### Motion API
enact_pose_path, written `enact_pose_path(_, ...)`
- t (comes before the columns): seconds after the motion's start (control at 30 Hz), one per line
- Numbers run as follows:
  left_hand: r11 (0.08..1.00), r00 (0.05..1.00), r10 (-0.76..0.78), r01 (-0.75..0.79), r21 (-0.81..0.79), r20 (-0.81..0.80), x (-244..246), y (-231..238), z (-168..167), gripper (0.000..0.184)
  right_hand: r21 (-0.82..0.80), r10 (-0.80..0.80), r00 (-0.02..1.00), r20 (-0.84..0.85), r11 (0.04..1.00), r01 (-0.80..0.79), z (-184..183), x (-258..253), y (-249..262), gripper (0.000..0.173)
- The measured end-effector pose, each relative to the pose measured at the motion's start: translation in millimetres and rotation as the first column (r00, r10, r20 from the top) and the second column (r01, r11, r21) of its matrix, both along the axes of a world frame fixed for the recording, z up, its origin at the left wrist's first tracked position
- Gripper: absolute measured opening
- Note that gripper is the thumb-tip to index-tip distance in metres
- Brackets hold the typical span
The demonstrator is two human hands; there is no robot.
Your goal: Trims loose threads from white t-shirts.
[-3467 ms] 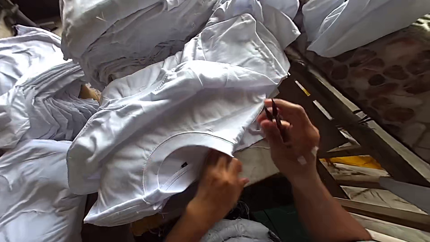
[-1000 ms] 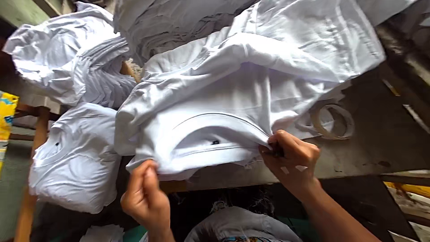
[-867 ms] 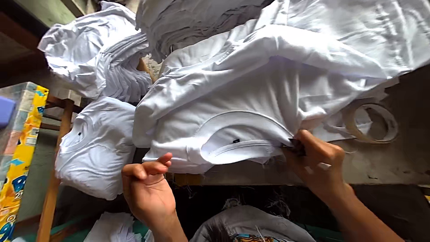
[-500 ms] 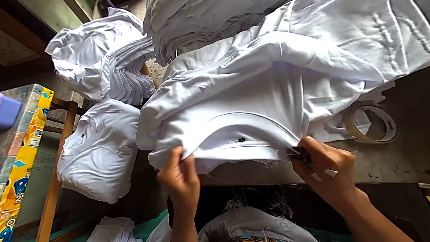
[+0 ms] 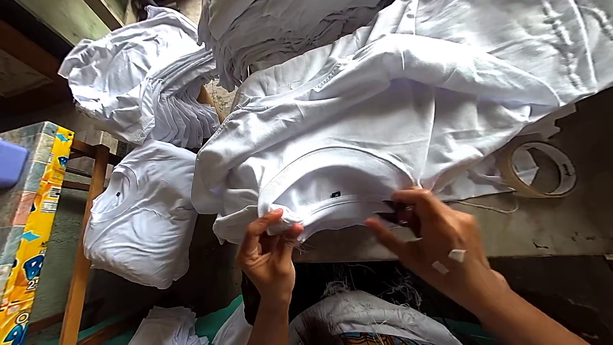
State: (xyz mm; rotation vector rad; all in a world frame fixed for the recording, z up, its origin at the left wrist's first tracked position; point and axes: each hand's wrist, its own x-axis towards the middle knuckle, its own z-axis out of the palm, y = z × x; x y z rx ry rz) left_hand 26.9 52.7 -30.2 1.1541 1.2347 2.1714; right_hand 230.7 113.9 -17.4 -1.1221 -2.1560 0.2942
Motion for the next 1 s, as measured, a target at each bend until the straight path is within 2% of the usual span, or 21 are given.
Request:
enact_pose_path(0.03,0.999,0.999,0.034,-0.034,0.016,-0.033,-0.9,0.4,-1.6,0.019,-0.007,0.073,0.996,-0.052,0.997,-0.073,2.3,-12.6,-3.9,0.037)
enact_pose_path(0.1,0.998,0.993,0.059,-0.057,0.026,-0.105,-4.0,-5.3,1.5,0.009,0.019,0.196,0.975,-0.105,0.981,-0.195,2.8,-35.7,-8.2,0.031)
enact_pose_path(0.23,0.999,0.983,-0.003,-0.004,-0.039,-0.182,-10.0,-24.6,7.6,0.008,0.1,0.321,0.943,-0.088,0.945,-0.312,-2.2,-61.8,-9.8,0.03)
enact_pose_path(0.4,0.999,0.948,0.003,-0.019,-0.047,-0.32,-12.0,-27.1,7.7,0.009,0.172,0.343,0.938,-0.046,0.928,-0.331,-1.7,-76.5,-9.2,0.033)
enact_pose_path(0.8,0.997,0.961,-0.076,0.066,-0.047,-0.266,-14.6,-25.9,9.3,0.011,0.094,0.464,0.881,-0.092,0.885,-0.456,-4.1,-65.5,0.0,0.03)
enact_pose_path(0.93,0.996,0.941,-0.054,0.027,-0.086,-0.333,-10.5,-25.1,5.4,0.011,0.144,0.43,0.9,-0.073,0.897,-0.417,-1.6,-75.0,0.4,0.03)
enact_pose_path(1.0,0.996,0.948,-0.057,0.032,-0.083,-0.313,-11.2,-24.8,5.2,0.01,0.158,0.383,0.921,-0.067,0.916,-0.369,-1.1,-77.5,-0.5,0.03)
